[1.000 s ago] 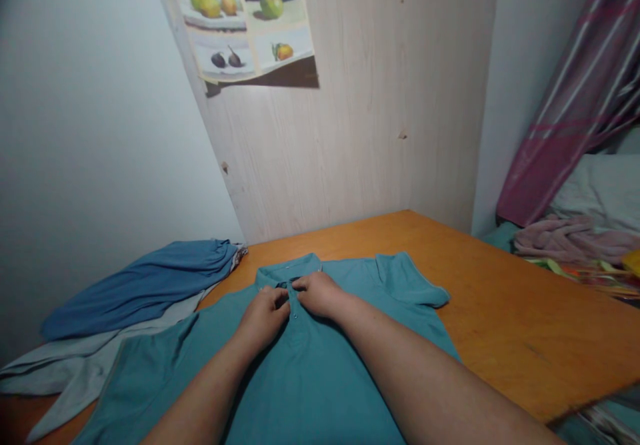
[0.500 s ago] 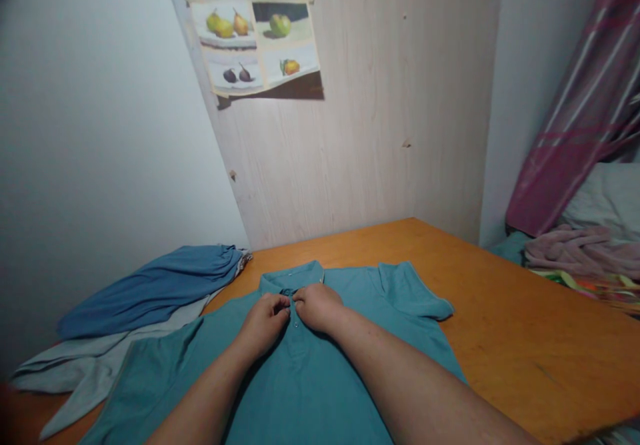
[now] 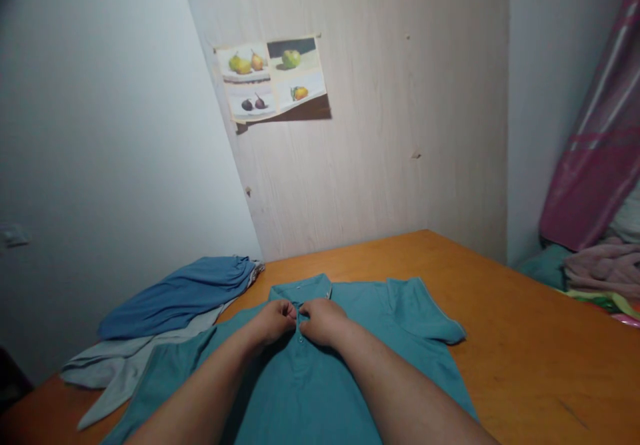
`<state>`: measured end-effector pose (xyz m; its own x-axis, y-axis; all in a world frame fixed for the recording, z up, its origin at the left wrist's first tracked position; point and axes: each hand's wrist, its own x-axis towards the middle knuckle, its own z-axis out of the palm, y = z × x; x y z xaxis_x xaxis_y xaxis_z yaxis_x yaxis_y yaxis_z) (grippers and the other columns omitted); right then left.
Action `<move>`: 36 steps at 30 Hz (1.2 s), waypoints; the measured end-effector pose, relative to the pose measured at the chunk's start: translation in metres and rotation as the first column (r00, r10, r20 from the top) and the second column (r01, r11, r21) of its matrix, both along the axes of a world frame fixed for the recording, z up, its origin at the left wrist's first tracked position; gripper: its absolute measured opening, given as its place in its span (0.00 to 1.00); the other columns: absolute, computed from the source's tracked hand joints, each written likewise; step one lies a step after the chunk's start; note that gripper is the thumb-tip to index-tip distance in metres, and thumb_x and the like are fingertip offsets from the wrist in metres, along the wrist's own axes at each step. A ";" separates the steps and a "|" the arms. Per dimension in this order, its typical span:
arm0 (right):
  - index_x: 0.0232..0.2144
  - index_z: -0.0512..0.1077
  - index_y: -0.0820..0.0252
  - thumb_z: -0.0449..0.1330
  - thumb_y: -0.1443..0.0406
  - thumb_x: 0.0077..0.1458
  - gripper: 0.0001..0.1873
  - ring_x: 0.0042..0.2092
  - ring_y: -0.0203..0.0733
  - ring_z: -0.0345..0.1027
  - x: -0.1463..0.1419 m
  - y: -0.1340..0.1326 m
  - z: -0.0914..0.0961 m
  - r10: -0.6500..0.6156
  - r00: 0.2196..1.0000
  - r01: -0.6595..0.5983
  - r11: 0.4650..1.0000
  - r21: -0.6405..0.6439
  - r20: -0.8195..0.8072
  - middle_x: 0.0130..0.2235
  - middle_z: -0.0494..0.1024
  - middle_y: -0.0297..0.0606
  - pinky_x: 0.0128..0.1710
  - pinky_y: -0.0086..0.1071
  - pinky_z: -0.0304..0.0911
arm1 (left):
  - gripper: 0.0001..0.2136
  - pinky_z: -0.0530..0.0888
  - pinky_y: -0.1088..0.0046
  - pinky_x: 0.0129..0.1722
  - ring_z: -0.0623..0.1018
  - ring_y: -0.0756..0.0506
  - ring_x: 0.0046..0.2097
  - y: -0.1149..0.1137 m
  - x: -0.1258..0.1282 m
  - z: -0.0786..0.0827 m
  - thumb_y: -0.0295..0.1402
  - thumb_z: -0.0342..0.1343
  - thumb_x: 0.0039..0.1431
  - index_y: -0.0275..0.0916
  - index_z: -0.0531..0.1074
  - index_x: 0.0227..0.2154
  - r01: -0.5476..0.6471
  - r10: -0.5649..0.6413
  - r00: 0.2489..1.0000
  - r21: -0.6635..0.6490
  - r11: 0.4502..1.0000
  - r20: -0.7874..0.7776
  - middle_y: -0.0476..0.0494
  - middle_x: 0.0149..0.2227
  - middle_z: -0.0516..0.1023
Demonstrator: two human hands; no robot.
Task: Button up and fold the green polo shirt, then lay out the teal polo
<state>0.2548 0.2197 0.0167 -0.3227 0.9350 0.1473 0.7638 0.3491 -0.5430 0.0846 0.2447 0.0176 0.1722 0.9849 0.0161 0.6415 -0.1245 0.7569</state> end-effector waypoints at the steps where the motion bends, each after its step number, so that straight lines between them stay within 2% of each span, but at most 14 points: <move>1: 0.46 0.80 0.51 0.61 0.65 0.52 0.18 0.50 0.47 0.75 0.000 0.001 -0.001 0.001 1.000 -0.001 1.000 -0.004 0.002 0.47 0.83 0.38 0.45 0.32 0.63 | 0.09 0.56 0.77 0.25 0.61 0.53 0.22 0.000 0.001 0.002 0.17 0.57 0.39 0.38 0.67 0.18 0.001 -0.001 1.000 -0.013 1.000 -0.004 0.56 0.16 0.64; 7: 0.45 0.76 0.55 0.62 0.65 0.50 0.18 0.44 0.45 0.74 -0.001 0.002 -0.002 -0.089 0.996 0.090 0.996 0.003 -0.006 0.44 0.82 0.40 0.37 0.30 0.58 | 0.10 0.55 0.75 0.24 0.60 0.52 0.22 -0.002 0.006 -0.002 0.18 0.55 0.42 0.39 0.64 0.17 0.003 -0.003 1.000 -0.011 1.000 0.010 0.56 0.16 0.62; 12: 0.41 0.74 0.54 0.63 0.66 0.51 0.13 0.38 0.41 0.71 -0.001 0.000 0.001 -0.086 0.996 0.086 0.996 -0.034 -0.011 0.38 0.80 0.36 0.33 0.29 0.53 | 0.08 0.56 0.76 0.26 0.62 0.52 0.24 -0.002 0.000 -0.010 0.19 0.54 0.44 0.38 0.66 0.20 0.036 -0.038 0.995 0.031 0.999 0.092 0.55 0.19 0.65; 17: 0.43 0.76 0.53 0.60 0.66 0.53 0.13 0.39 0.41 0.71 0.000 0.001 0.000 -0.061 0.995 0.058 0.998 -0.037 -0.076 0.39 0.81 0.35 0.35 0.28 0.56 | 0.04 0.58 0.76 0.26 0.62 0.52 0.25 -0.006 -0.006 -0.004 0.23 0.57 0.45 0.38 0.68 0.22 0.090 -0.092 0.975 0.019 0.996 0.201 0.54 0.20 0.66; 21: 0.39 0.78 0.55 0.57 0.67 0.56 0.11 0.42 0.40 0.72 0.000 0.009 -0.007 -0.066 0.985 0.061 0.997 -0.037 -0.159 0.40 0.82 0.35 0.39 0.28 0.59 | 0.04 0.60 0.76 0.27 0.64 0.51 0.26 -0.009 -0.001 0.001 0.24 0.57 0.47 0.38 0.69 0.22 0.079 -0.079 0.968 0.009 0.997 0.237 0.53 0.22 0.67; 27: 0.32 0.80 0.59 0.60 0.70 0.50 0.08 0.34 0.36 0.69 -0.003 0.013 -0.014 -0.133 0.949 0.116 0.990 -0.073 -0.285 0.32 0.80 0.33 0.31 0.26 0.56 | 0.06 0.59 0.77 0.26 0.65 0.52 0.24 -0.009 0.008 0.001 0.19 0.54 0.46 0.37 0.68 0.22 0.012 -0.009 0.980 -0.013 1.000 0.198 0.53 0.20 0.68; 31: 0.30 0.79 0.59 0.61 0.70 0.48 0.07 0.31 0.35 0.66 -0.006 0.011 -0.015 -0.160 0.932 0.146 0.987 -0.069 -0.326 0.29 0.79 0.32 0.28 0.26 0.54 | 0.07 0.56 0.76 0.23 0.64 0.52 0.21 -0.010 0.007 0.002 0.19 0.53 0.43 0.38 0.68 0.22 -0.014 0.041 0.965 -0.106 0.994 0.258 0.54 0.17 0.67; 36: 0.29 0.79 0.58 0.61 0.69 0.49 0.06 0.30 0.35 0.67 -0.008 0.010 -0.018 -0.155 0.938 0.152 0.988 -0.036 -0.309 0.28 0.78 0.32 0.28 0.26 0.53 | 0.03 0.60 0.76 0.23 0.67 0.52 0.20 -0.010 0.005 0.002 0.24 0.52 0.44 0.38 0.67 0.21 0.055 0.021 0.931 -0.196 0.979 0.365 0.49 0.17 0.70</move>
<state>0.2471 0.2298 -0.0011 -0.1151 0.9717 0.2062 0.6006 0.2334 -0.7647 0.0894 0.2345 0.0195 0.2086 0.9711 -0.1158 0.3171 0.0448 0.9473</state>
